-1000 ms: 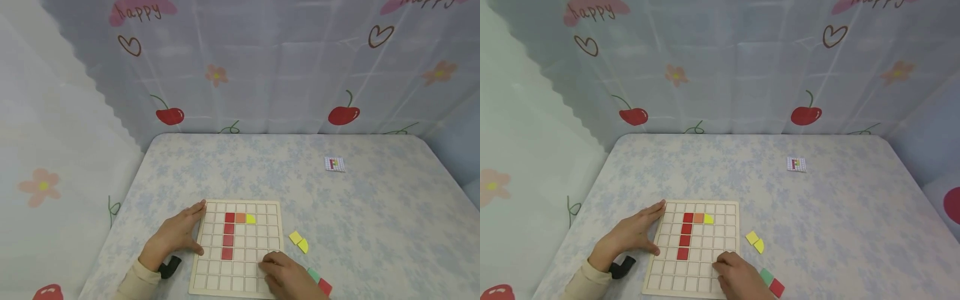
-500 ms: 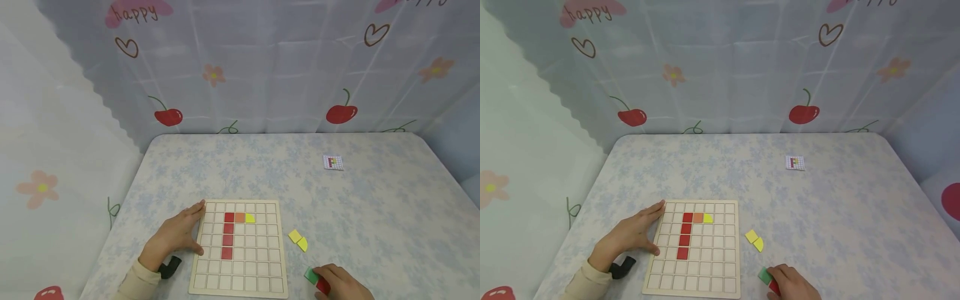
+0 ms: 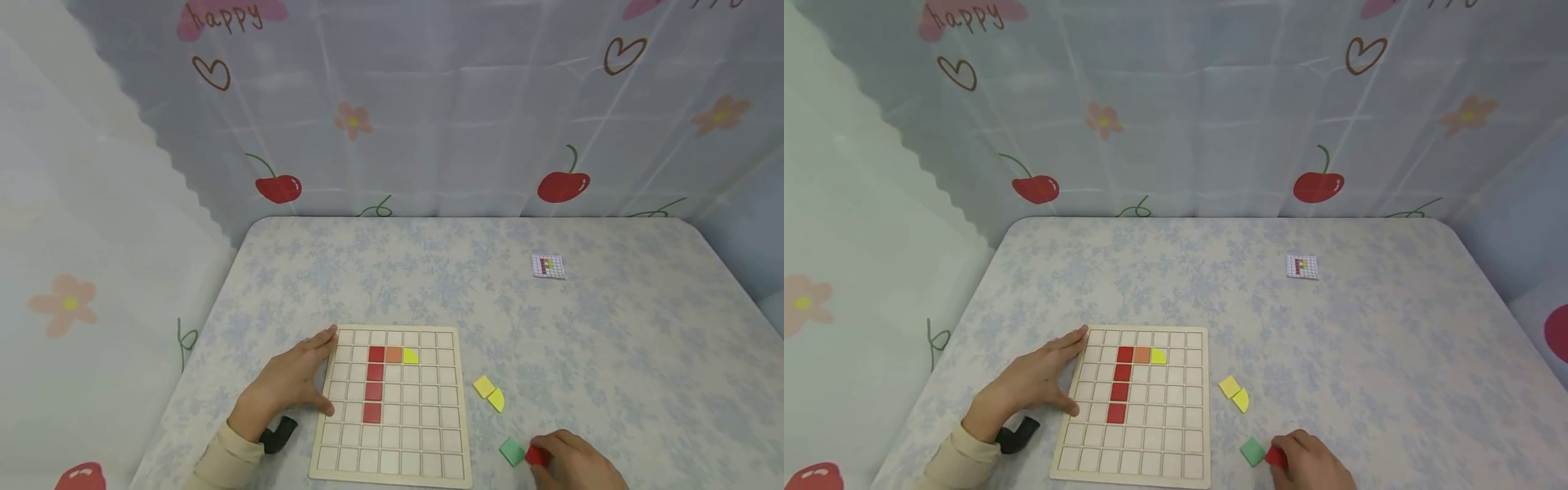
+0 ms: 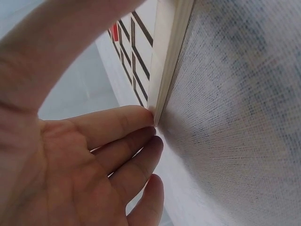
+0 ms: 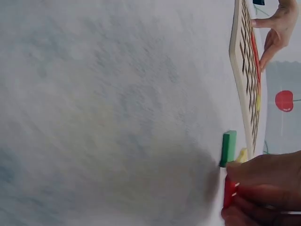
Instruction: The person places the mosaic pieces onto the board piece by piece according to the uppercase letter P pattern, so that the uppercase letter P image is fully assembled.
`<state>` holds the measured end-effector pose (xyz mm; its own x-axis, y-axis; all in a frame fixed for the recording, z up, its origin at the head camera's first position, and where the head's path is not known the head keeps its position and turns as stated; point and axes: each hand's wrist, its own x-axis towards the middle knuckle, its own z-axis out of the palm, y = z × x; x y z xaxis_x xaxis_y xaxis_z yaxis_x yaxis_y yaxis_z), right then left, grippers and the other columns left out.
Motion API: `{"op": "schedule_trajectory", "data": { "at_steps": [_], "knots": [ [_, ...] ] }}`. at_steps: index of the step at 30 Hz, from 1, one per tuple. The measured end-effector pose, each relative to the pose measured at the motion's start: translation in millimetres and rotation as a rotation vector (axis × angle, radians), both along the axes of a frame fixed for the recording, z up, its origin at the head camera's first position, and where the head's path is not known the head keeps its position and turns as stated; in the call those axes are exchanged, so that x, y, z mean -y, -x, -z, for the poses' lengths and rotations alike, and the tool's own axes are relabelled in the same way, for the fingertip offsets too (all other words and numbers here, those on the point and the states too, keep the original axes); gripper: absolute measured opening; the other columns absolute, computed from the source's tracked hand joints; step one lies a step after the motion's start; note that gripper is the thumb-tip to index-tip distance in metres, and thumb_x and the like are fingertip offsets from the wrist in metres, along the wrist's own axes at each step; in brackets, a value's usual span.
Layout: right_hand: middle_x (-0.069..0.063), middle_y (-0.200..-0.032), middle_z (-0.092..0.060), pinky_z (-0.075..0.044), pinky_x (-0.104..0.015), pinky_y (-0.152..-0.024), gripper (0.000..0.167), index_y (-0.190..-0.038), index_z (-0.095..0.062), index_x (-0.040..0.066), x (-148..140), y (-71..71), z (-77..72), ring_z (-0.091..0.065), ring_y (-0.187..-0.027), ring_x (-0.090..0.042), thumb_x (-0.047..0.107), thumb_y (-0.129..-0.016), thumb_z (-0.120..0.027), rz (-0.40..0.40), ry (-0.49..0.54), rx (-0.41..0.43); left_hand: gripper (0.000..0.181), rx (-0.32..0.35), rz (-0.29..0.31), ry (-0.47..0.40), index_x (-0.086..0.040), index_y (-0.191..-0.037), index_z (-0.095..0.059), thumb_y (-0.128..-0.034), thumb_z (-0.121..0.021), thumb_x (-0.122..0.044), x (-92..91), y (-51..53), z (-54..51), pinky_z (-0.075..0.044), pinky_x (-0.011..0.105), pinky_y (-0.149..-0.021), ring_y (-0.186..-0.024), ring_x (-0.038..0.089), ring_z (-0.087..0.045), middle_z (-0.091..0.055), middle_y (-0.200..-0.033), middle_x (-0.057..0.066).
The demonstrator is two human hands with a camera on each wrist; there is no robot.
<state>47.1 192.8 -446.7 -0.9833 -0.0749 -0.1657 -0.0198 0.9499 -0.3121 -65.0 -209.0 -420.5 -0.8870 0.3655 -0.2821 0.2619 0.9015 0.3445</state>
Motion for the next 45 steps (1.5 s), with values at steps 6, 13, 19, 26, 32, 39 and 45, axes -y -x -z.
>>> {"op": "schedule_trajectory", "data": {
  "at_steps": [6,13,19,26,32,39,45],
  "knots": [
    [0.019,-0.086,-0.061,-0.047,-0.018,-0.054,0.035,-0.087,-0.075,0.024,22.6,6.0,-15.4,-0.058,-0.072,0.0,0.018,-0.058,-0.094,-0.15,0.102,-0.337,0.119,-0.003,0.003,0.001,-0.004,-0.152,-0.036,-0.0557,-0.095,-0.041,0.0,-0.3,-1.2,-0.05,0.053,-0.091,-0.14,0.038,-0.035,-0.024,-0.161,0.008],
    [0.013,-0.093,-0.063,-0.046,-0.02,-0.057,0.023,-0.096,-0.074,0.017,59.0,23.6,-16.8,-0.053,-0.073,0.003,0.018,-0.076,-0.085,-0.4,0.274,-0.219,0.118,0.002,0.0,0.001,-0.004,-0.152,-0.037,-0.0558,-0.095,-0.041,-0.7,-1.4,-2.6,-0.05,0.054,-0.091,-0.139,0.039,-0.036,-0.025,-0.161,0.008],
    [0.008,-0.094,-0.062,-0.045,-0.015,-0.06,0.018,-0.097,-0.073,0.011,103.7,34.3,-11.3,-0.051,-0.074,0.003,0.01,-0.08,-0.08,-0.593,0.375,-0.206,0.118,0.008,-0.008,0.006,-0.005,-0.152,-0.037,-0.0557,-0.095,-0.041,-0.9,-0.8,-2.2,-0.048,0.055,-0.094,-0.139,0.041,-0.035,-0.024,-0.162,0.006],
    [0.01,-0.09,-0.062,-0.049,-0.014,-0.064,0.012,-0.096,-0.076,0.013,148.0,38.5,-12.2,-0.059,-0.08,-0.001,0.015,-0.084,-0.079,-0.675,0.308,-0.22,0.117,0.002,-0.009,-0.009,-0.004,-0.152,-0.037,-0.0561,-0.096,-0.038,-0.4,-1.9,-3.1,-0.047,0.057,-0.095,-0.138,0.045,-0.035,-0.026,-0.161,0.008],
    [0.011,-0.088,-0.059,-0.047,-0.013,-0.063,0.009,-0.093,-0.077,0.013,163.3,40.7,-10.2,-0.058,-0.079,0.0,0.016,-0.085,-0.079,-0.681,0.297,-0.211,0.116,0.003,-0.017,0.002,-0.006,-0.152,-0.038,-0.0564,-0.096,-0.04,-0.5,-1.6,-2.8,-0.048,0.057,-0.093,-0.137,0.046,-0.036,-0.025,-0.161,0.005],
    [0.013,-0.085,-0.055,-0.042,-0.01,-0.062,0.006,-0.091,-0.079,0.013,167.2,43.5,-9.4,-0.052,-0.074,0.002,0.015,-0.085,-0.078,-0.673,0.331,-0.198,0.115,0.0,-0.016,-0.007,-0.005,-0.151,-0.04,-0.0561,-0.096,-0.038,-0.4,-2.5,-2.6,-0.048,0.057,-0.093,-0.137,0.047,-0.036,-0.026,-0.161,0.005],
    [0.011,-0.084,-0.056,-0.042,-0.008,-0.063,0.002,-0.084,-0.078,0.013,168.2,43.9,-7.7,-0.052,-0.073,0.002,0.014,-0.086,-0.078,-0.727,0.318,-0.221,0.116,0.0,-0.013,-0.003,-0.005,-0.151,-0.039,-0.0563,-0.096,-0.04,0.6,-3.1,-3.0,-0.048,0.056,-0.093,-0.137,0.046,-0.036,-0.026,-0.161,0.006]
  ]
}}
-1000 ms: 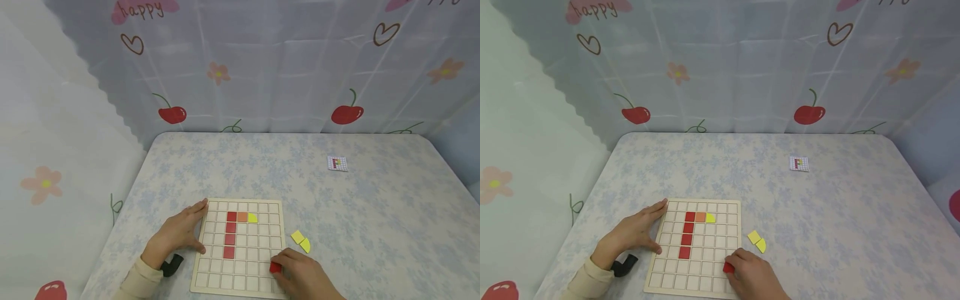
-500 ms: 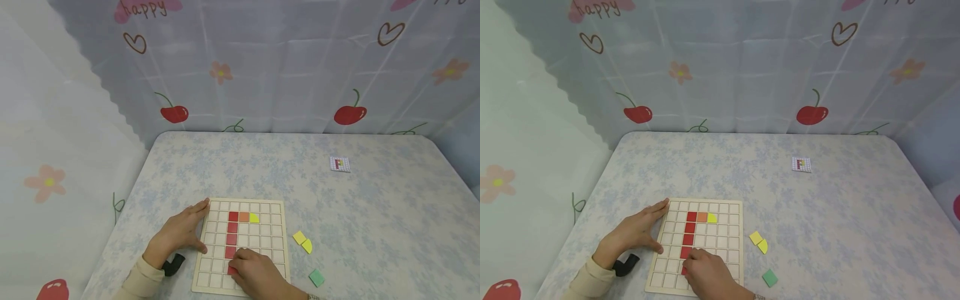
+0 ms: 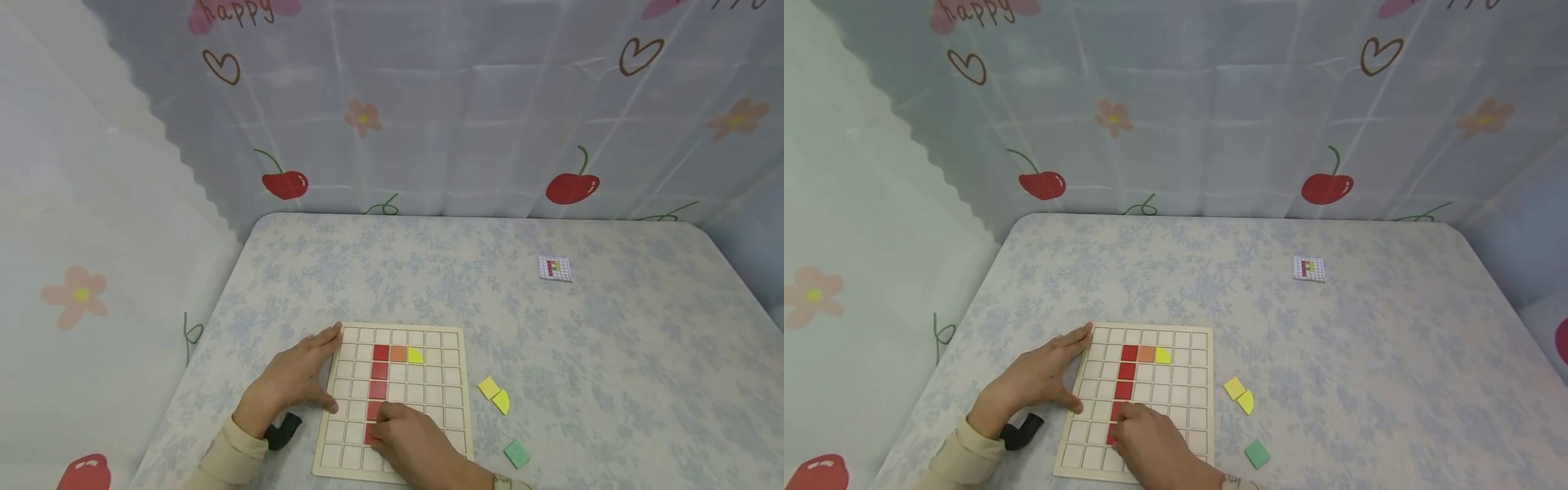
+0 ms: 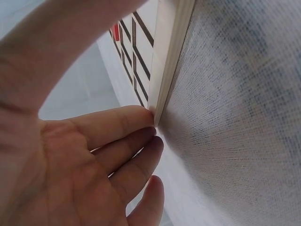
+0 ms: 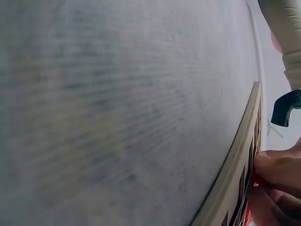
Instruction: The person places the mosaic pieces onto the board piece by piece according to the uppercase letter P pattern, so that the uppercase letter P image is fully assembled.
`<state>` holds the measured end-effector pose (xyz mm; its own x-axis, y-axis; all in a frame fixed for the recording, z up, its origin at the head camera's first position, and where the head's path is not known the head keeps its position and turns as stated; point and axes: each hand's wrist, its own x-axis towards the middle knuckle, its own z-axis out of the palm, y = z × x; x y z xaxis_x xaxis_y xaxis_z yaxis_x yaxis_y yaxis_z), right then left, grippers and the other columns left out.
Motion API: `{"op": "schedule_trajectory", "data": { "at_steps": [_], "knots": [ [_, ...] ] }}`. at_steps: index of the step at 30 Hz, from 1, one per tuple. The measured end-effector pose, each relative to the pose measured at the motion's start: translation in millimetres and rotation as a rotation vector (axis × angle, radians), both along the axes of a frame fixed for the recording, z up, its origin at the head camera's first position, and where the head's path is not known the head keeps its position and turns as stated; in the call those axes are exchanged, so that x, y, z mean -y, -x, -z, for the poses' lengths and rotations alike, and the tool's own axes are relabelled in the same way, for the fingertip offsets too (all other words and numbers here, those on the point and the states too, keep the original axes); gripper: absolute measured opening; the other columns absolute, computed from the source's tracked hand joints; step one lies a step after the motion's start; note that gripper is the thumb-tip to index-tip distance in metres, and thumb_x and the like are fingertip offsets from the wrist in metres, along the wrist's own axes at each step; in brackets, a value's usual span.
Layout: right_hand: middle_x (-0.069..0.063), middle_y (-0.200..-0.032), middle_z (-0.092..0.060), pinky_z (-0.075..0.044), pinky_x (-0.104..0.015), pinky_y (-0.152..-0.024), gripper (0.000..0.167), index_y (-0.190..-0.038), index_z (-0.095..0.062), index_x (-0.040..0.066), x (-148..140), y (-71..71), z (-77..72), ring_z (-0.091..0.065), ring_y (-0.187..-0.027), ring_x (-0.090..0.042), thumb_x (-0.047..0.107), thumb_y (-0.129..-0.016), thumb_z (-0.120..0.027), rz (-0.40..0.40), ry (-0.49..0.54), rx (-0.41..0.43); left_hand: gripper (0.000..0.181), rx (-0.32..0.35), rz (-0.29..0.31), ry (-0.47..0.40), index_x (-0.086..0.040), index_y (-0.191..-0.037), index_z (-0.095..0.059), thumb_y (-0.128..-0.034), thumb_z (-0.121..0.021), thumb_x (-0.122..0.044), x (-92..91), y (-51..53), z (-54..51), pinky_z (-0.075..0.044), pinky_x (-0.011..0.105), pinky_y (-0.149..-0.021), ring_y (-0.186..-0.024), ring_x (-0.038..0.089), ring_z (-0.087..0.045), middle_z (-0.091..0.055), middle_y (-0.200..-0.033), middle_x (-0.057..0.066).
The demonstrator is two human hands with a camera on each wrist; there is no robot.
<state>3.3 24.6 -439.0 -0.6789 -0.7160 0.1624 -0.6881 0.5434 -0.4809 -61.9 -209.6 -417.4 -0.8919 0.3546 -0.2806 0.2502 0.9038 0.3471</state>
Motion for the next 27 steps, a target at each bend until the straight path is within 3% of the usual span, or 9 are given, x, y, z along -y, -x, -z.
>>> {"op": "schedule_trajectory", "data": {
  "at_steps": [4,7,12,17,23,27],
  "knots": [
    [0.009,-0.086,-0.058,-0.042,-0.004,-0.066,0.005,-0.081,-0.077,0.013,-4.7,-3.7,4.4,-0.055,-0.076,0.003,0.01,-0.084,-0.078,-0.079,0.055,-0.075,0.117,0.006,0.004,-0.002,-0.005,-0.151,-0.038,-0.0561,-0.096,-0.04,-0.5,-0.1,0.1,-0.047,0.057,-0.093,-0.137,0.047,-0.036,-0.026,-0.161,0.007],
    [0.007,-0.09,-0.061,-0.043,-0.003,-0.07,0.006,-0.088,-0.079,0.011,-10.3,-7.3,7.4,-0.058,-0.081,0.002,0.008,-0.083,-0.079,-0.122,0.09,-0.084,0.117,0.01,-0.002,0.001,-0.006,-0.152,-0.038,-0.056,-0.096,-0.04,-1.5,0.6,0.7,-0.047,0.057,-0.094,-0.137,0.046,-0.035,-0.026,-0.161,0.006],
    [0.007,-0.096,-0.063,-0.041,-0.003,-0.07,0.016,-0.097,-0.077,0.012,-26.4,-12.4,8.2,-0.058,-0.087,-0.001,0.007,-0.082,-0.08,-0.115,0.104,-0.062,0.117,0.027,-0.013,0.002,-0.007,-0.152,-0.038,-0.0559,-0.096,-0.039,-3.3,1.5,1.8,-0.047,0.057,-0.093,-0.138,0.046,-0.034,-0.025,-0.161,0.005],
    [0.006,-0.098,-0.062,-0.047,-0.012,-0.07,0.021,-0.1,-0.076,0.01,-55.8,-15.4,6.1,-0.057,-0.087,-0.006,0.004,-0.08,-0.079,0.021,0.082,-0.068,0.118,0.041,-0.016,0.0,-0.008,-0.153,-0.037,-0.0559,-0.096,-0.038,-4.1,1.5,1.9,-0.047,0.057,-0.094,-0.139,0.045,-0.034,-0.024,-0.162,0.005],
    [0.005,-0.1,-0.062,-0.052,-0.022,-0.066,0.023,-0.104,-0.076,0.01,-95.6,-23.5,2.9,-0.061,-0.087,-0.009,0.007,-0.081,-0.079,0.262,-0.03,0.069,0.118,0.042,-0.004,-0.001,-0.006,-0.153,-0.034,-0.0577,-0.095,-0.038,-3.0,1.7,-0.2,-0.048,0.056,-0.094,-0.139,0.043,-0.034,-0.023,-0.162,0.007],
    [0.007,-0.099,-0.062,-0.052,-0.022,-0.064,0.027,-0.102,-0.076,0.012,-117.2,-31.4,6.7,-0.061,-0.086,-0.01,0.01,-0.076,-0.083,0.364,-0.057,0.039,0.117,0.02,0.008,0.0,-0.004,-0.153,-0.035,-0.0582,-0.095,-0.038,-1.5,2.3,-1.2,-0.048,0.057,-0.093,-0.139,0.043,-0.034,-0.023,-0.162,0.009]
  ]
}}
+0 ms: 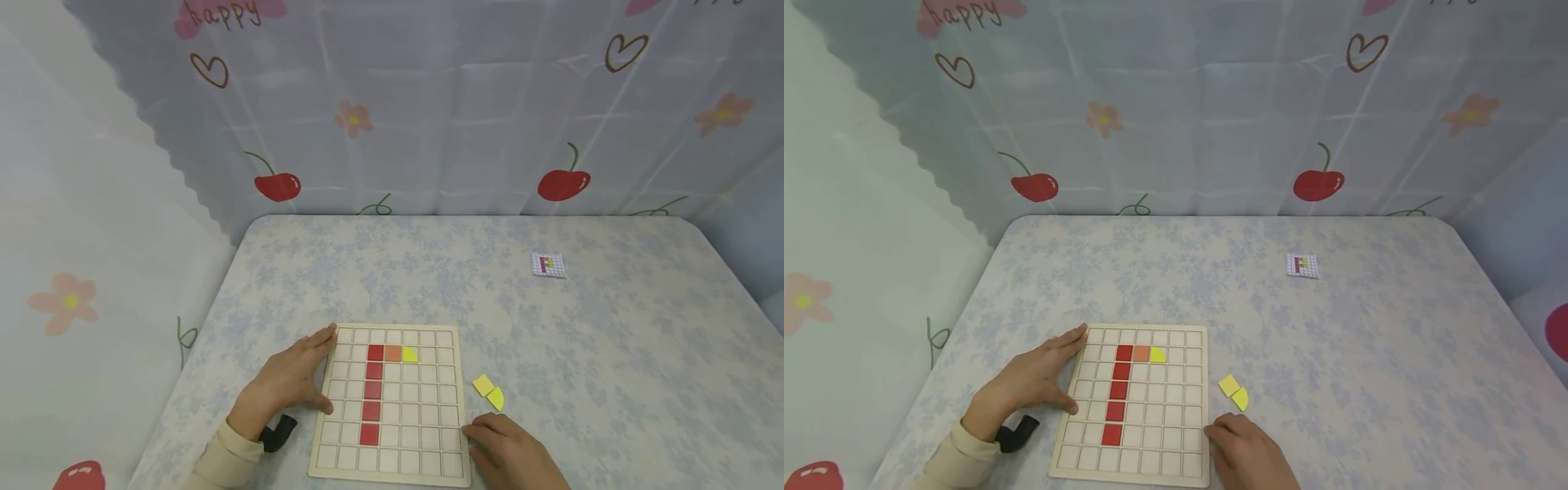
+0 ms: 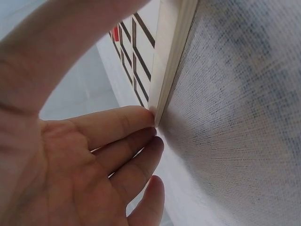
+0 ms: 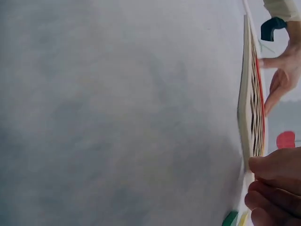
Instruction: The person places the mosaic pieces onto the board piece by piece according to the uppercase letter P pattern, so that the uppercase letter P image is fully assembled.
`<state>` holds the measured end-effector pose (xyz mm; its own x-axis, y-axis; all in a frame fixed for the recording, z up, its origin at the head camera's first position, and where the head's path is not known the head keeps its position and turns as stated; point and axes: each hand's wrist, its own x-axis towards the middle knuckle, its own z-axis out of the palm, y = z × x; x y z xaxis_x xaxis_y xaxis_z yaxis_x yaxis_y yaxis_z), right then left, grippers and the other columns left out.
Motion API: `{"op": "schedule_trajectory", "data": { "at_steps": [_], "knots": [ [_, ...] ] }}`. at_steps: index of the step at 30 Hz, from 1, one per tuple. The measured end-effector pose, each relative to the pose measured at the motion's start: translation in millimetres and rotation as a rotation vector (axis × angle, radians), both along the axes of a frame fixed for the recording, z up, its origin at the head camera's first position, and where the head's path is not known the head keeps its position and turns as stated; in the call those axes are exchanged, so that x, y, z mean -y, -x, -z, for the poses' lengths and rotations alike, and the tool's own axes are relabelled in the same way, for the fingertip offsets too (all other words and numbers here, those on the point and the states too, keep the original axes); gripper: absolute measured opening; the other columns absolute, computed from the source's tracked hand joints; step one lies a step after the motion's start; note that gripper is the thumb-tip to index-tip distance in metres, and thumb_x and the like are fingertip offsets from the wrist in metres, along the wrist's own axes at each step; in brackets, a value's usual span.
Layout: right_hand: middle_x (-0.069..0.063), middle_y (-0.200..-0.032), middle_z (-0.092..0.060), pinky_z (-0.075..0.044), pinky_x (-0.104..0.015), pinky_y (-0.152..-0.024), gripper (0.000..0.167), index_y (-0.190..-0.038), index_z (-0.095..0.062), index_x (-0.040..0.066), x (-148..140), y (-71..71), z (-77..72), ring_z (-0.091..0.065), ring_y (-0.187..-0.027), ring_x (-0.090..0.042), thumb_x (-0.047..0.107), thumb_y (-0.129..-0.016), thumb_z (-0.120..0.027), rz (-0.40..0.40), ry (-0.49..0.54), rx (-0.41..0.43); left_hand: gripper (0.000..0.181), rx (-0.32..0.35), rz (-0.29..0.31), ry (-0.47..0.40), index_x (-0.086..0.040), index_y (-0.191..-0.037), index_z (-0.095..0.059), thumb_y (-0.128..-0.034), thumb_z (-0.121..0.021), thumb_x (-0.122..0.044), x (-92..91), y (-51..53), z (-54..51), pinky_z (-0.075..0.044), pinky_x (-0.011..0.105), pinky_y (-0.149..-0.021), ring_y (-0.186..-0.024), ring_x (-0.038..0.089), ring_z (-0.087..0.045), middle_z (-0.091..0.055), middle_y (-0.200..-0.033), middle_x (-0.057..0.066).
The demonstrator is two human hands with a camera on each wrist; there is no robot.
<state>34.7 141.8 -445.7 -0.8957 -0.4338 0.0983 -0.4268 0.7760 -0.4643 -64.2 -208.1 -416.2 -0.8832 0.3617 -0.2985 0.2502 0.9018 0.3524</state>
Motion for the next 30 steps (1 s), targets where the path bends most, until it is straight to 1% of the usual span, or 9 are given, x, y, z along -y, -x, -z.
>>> {"op": "schedule_trajectory", "data": {
  "at_steps": [5,6,9,12,15,20,23,26,30],
  "knots": [
    [0.012,-0.097,-0.062,-0.049,-0.021,-0.059,0.037,-0.098,-0.076,0.017,-18.0,-10.2,4.0,-0.059,-0.081,-0.007,0.018,-0.064,-0.092,0.167,-0.012,-0.081,0.118,-0.009,0.002,0.001,-0.004,-0.153,-0.034,-0.0582,-0.095,-0.039,2.5,-0.5,0.8,-0.048,0.057,-0.093,-0.139,0.044,-0.034,-0.023,-0.162,0.009],
    [0.014,-0.095,-0.061,-0.048,-0.02,-0.057,0.039,-0.098,-0.076,0.019,-20.2,-11.9,4.1,-0.058,-0.079,-0.005,0.021,-0.063,-0.092,0.211,-0.026,-0.067,0.118,-0.008,0.001,0.0,-0.004,-0.153,-0.034,-0.0582,-0.095,-0.039,2.7,-0.5,1.0,-0.048,0.057,-0.093,-0.139,0.044,-0.034,-0.023,-0.162,0.009],
    [0.017,-0.09,-0.059,-0.046,-0.019,-0.055,0.04,-0.098,-0.076,0.023,-24.9,-14.3,3.6,-0.055,-0.075,-0.002,0.029,-0.062,-0.093,0.322,-0.09,0.038,0.117,-0.003,-0.004,-0.001,-0.004,-0.153,-0.034,-0.0582,-0.095,-0.039,3.2,-0.6,0.8,-0.048,0.057,-0.093,-0.139,0.044,-0.034,-0.023,-0.162,0.009],
    [0.018,-0.088,-0.058,-0.046,-0.02,-0.057,0.038,-0.1,-0.075,0.025,-26.7,-14.2,4.2,-0.057,-0.075,-0.003,0.032,-0.066,-0.091,0.362,-0.174,0.164,0.118,0.0,-0.011,-0.005,-0.004,-0.153,-0.035,-0.058,-0.095,-0.038,3.9,-0.9,0.2,-0.048,0.057,-0.092,-0.139,0.044,-0.034,-0.023,-0.162,0.009],
    [0.016,-0.089,-0.059,-0.048,-0.021,-0.059,0.036,-0.099,-0.075,0.022,-26.8,-12.5,5.1,-0.059,-0.076,-0.005,0.027,-0.068,-0.09,0.357,-0.196,0.2,0.118,0.0,-0.009,-0.009,-0.004,-0.153,-0.034,-0.0582,-0.095,-0.038,4.4,-0.9,0.0,-0.048,0.057,-0.093,-0.139,0.045,-0.033,-0.023,-0.162,0.009],
    [0.011,-0.091,-0.062,-0.05,-0.024,-0.06,0.033,-0.099,-0.076,0.02,-25.9,-5.5,-0.9,-0.06,-0.08,-0.01,0.019,-0.069,-0.089,0.333,-0.19,0.153,0.118,-0.007,0.006,-0.012,-0.003,-0.153,-0.034,-0.0586,-0.094,-0.039,4.4,-0.7,0.2,-0.048,0.057,-0.093,-0.138,0.045,-0.034,-0.023,-0.162,0.01],
    [0.008,-0.094,-0.064,-0.053,-0.027,-0.063,0.034,-0.099,-0.077,0.019,-25.4,1.3,-8.2,-0.061,-0.083,-0.012,0.014,-0.068,-0.089,0.313,-0.145,0.054,0.118,-0.009,0.008,-0.012,-0.004,-0.153,-0.034,-0.0582,-0.094,-0.04,4.0,-0.4,0.6,-0.049,0.056,-0.092,-0.138,0.045,-0.034,-0.023,-0.162,0.009],
    [0.006,-0.098,-0.065,-0.056,-0.03,-0.068,0.035,-0.1,-0.077,0.015,-25.6,10.5,-14.8,-0.062,-0.089,-0.013,0.008,-0.067,-0.089,0.26,-0.089,-0.064,0.118,-0.008,0.007,-0.01,-0.004,-0.153,-0.034,-0.0578,-0.094,-0.04,3.1,0.0,0.8,-0.049,0.056,-0.091,-0.138,0.045,-0.034,-0.023,-0.162,0.009],
    [0.006,-0.103,-0.064,-0.056,-0.029,-0.072,0.035,-0.102,-0.076,0.011,-24.1,24.2,-17.7,-0.061,-0.094,-0.011,0.004,-0.069,-0.087,0.173,-0.009,-0.127,0.118,-0.007,0.004,-0.004,-0.005,-0.153,-0.036,-0.0566,-0.095,-0.04,1.8,0.6,1.6,-0.05,0.056,-0.09,-0.138,0.045,-0.035,-0.024,-0.162,0.009]
  ]
}}
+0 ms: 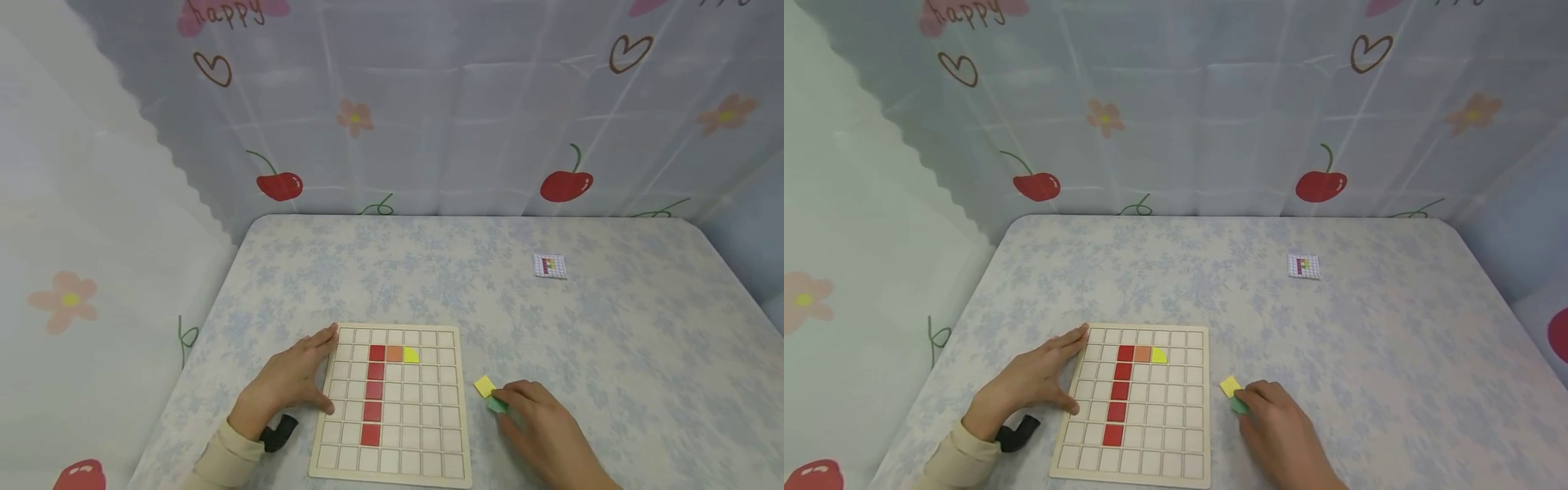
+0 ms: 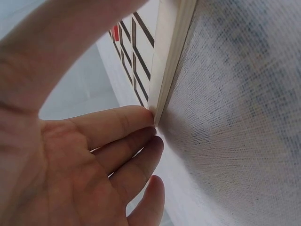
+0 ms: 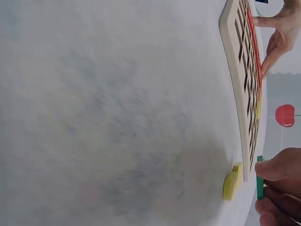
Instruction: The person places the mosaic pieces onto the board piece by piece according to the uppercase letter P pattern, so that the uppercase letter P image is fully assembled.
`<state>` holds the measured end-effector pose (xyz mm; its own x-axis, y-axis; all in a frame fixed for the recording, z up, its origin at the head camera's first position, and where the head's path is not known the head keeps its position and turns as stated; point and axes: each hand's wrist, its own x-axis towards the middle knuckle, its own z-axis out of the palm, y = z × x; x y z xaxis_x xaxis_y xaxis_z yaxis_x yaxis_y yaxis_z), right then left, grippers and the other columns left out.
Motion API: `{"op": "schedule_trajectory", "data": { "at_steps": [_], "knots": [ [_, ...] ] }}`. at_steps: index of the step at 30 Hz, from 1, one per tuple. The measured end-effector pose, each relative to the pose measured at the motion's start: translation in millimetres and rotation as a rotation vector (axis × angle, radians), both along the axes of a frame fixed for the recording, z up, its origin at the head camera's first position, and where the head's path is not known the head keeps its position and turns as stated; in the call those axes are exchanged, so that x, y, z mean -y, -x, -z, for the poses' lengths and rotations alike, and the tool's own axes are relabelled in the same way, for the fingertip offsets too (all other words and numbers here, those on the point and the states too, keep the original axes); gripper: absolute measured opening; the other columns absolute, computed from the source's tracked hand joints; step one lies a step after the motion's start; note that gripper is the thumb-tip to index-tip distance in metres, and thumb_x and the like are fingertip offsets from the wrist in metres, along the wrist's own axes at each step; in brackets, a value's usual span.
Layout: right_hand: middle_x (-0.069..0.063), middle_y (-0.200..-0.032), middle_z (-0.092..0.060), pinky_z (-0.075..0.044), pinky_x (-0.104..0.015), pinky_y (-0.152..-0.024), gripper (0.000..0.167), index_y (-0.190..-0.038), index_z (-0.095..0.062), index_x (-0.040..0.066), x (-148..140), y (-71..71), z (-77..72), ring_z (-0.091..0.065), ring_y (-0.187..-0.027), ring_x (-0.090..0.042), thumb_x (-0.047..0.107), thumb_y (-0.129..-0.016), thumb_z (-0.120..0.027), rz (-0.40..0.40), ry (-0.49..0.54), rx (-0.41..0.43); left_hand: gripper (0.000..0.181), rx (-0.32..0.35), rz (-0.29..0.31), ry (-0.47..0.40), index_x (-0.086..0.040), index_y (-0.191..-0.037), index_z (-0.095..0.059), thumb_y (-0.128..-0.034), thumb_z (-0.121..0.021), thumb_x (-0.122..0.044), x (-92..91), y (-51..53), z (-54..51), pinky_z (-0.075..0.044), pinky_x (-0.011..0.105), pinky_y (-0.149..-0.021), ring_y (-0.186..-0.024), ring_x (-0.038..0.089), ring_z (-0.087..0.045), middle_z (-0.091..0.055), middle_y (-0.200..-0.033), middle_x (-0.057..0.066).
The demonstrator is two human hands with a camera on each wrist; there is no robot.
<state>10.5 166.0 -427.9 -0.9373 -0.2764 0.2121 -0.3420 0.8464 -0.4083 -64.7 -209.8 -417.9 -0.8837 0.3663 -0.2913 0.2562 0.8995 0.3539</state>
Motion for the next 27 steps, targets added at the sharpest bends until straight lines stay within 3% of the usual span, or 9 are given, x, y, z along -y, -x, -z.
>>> {"op": "schedule_trajectory", "data": {
  "at_steps": [8,19,27],
  "knots": [
    [0.006,-0.108,-0.064,-0.055,-0.024,-0.079,0.031,-0.105,-0.076,0.01,27.3,23.5,7.1,-0.063,-0.099,-0.013,0.002,-0.076,-0.083,-0.117,0.148,0.11,0.119,-0.001,0.002,0.002,-0.006,-0.153,-0.035,-0.0565,-0.095,-0.041,0.6,0.3,2.2,-0.048,0.055,-0.093,-0.139,0.044,-0.034,-0.023,-0.162,0.007],
    [-0.001,-0.105,-0.067,-0.055,-0.026,-0.079,0.022,-0.102,-0.076,0.004,79.5,43.3,11.8,-0.063,-0.098,-0.017,0.001,-0.08,-0.079,-0.333,0.181,0.098,0.117,0.004,-0.004,-0.008,-0.005,-0.152,-0.037,-0.0571,-0.095,-0.039,-1.0,0.2,-0.4,-0.048,0.057,-0.092,-0.138,0.046,-0.033,-0.023,-0.162,0.007],
    [-0.001,-0.105,-0.068,-0.054,-0.026,-0.081,0.018,-0.103,-0.077,0.004,104.6,50.8,12.8,-0.062,-0.1,-0.017,0.003,-0.085,-0.075,-0.416,0.141,0.154,0.117,0.0,-0.012,-0.004,-0.006,-0.152,-0.037,-0.0562,-0.096,-0.039,-0.7,-0.5,-0.1,-0.048,0.057,-0.092,-0.137,0.048,-0.034,-0.023,-0.162,0.006]
  ]
}}
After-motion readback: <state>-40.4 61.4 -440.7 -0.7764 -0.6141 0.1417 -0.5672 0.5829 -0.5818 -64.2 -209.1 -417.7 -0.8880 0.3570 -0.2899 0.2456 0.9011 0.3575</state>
